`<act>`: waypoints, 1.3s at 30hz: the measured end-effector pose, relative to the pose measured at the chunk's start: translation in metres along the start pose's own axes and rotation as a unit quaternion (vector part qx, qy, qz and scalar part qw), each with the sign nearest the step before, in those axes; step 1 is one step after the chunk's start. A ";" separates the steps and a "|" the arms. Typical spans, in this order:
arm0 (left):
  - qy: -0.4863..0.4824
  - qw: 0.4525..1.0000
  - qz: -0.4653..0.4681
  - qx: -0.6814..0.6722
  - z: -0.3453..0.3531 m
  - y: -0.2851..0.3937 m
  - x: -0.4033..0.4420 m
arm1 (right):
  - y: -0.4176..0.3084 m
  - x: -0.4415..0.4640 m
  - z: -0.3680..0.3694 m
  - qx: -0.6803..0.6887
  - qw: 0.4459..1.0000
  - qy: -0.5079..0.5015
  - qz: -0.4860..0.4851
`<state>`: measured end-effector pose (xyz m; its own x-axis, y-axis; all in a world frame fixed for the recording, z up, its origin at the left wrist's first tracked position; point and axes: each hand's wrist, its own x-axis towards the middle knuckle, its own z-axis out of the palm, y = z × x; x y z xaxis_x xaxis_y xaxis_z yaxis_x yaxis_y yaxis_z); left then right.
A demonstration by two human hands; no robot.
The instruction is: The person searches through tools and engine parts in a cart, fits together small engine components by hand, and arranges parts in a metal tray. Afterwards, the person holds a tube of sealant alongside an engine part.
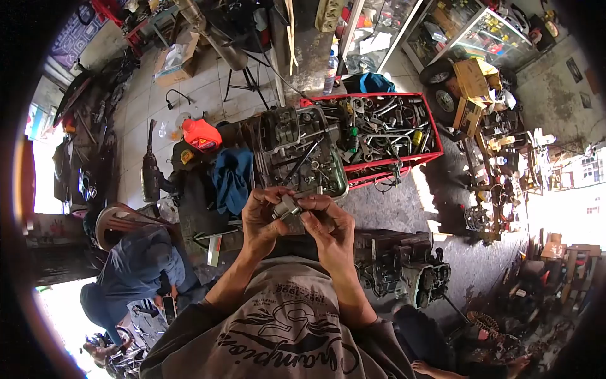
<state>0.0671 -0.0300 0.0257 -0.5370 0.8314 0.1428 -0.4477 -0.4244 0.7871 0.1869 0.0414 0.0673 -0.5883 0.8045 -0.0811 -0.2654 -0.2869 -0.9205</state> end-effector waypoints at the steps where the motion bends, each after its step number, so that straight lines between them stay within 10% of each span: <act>1: 0.012 1.000 -0.004 0.012 -0.001 0.001 -0.001 | -0.001 0.000 0.003 -0.001 1.000 -0.004 0.000; 39: -0.087 0.996 0.020 0.023 -0.032 0.019 0.022 | -0.005 0.017 0.004 -0.092 0.992 -0.088 0.019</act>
<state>0.0238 -0.0309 0.0249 -0.4197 0.8657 0.2727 -0.3937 -0.4444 0.8047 0.1757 0.0543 0.0717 -0.7238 0.6870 -0.0645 -0.1055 -0.2025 -0.9736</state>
